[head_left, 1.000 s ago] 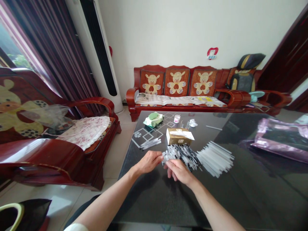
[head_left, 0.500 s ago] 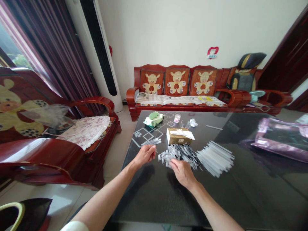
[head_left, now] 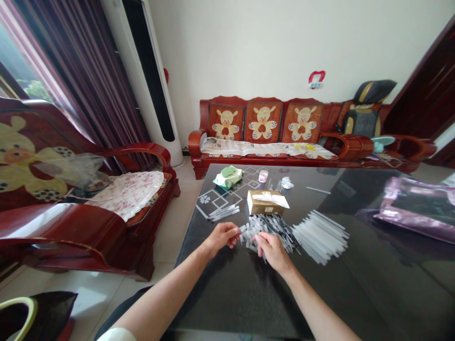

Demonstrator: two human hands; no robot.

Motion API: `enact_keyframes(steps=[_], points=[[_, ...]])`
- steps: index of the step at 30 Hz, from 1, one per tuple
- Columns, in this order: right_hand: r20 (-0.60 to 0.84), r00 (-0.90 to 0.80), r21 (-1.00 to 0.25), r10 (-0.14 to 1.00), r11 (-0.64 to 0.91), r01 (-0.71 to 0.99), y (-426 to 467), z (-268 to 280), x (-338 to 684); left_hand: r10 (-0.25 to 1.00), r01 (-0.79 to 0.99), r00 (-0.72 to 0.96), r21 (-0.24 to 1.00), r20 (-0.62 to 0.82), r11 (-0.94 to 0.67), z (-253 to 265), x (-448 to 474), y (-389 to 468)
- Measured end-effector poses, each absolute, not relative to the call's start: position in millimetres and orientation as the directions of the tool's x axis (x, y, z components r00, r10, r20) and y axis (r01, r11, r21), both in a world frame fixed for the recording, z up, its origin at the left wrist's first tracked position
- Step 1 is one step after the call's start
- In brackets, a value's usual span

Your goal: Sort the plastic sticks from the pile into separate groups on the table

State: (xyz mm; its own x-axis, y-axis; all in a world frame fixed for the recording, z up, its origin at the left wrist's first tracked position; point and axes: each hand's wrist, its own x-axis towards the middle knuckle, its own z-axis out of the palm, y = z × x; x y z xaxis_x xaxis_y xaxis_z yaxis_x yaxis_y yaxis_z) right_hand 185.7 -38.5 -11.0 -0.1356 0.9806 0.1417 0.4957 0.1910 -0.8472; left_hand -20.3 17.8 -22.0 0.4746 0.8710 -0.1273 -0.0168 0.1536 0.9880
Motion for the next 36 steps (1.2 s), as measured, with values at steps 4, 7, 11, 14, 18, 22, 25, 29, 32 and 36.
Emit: enact_keyframes(steps=[4,7,11,14,18,22,25,29,32,36], points=[[0.133,-0.084,-0.854,0.987,0.158,0.496,-35,-10,192,0.921,0.144,0.379,0.989,-0.086,0.033,-34,-23,24],[0.078,-0.051,-0.868,0.996,0.093,0.487,-35,-12,194,0.916,0.339,0.388,0.94,-0.106,-0.035,-37,-23,24],[0.003,-0.07,-0.889,0.998,0.034,0.456,-35,-18,191,0.859,0.438,0.509,0.842,0.056,-0.315,-33,-14,14],[-0.01,-0.082,-0.9,0.997,0.027,0.434,-36,-22,186,0.812,0.438,0.534,0.745,0.234,-0.503,-32,-7,10],[-0.015,-0.097,-0.909,0.995,0.027,0.415,-36,-27,183,0.828,0.425,0.502,0.762,0.251,-0.489,-35,-5,12],[-0.012,-0.123,-0.929,0.992,0.035,0.367,-36,-27,184,0.85,0.381,0.482,0.823,0.213,-0.422,-34,-10,14],[-0.029,-0.145,-0.954,0.989,0.016,0.3,-35,-25,184,0.871,0.374,0.447,0.842,0.204,-0.389,-26,-13,13],[-0.073,-0.198,-0.976,0.977,-0.029,0.215,-37,-22,181,0.897,0.28,0.408,0.911,0.173,-0.303,-14,-11,6],[-0.097,-0.266,-0.986,0.959,-0.057,0.157,-39,-18,177,0.882,0.084,0.458,0.983,0.11,-0.166,-12,-6,2],[-0.151,-0.333,-0.987,0.931,-0.126,0.097,-43,-12,177,0.899,0.005,0.435,0.999,0.046,-0.054,-15,-4,5]])
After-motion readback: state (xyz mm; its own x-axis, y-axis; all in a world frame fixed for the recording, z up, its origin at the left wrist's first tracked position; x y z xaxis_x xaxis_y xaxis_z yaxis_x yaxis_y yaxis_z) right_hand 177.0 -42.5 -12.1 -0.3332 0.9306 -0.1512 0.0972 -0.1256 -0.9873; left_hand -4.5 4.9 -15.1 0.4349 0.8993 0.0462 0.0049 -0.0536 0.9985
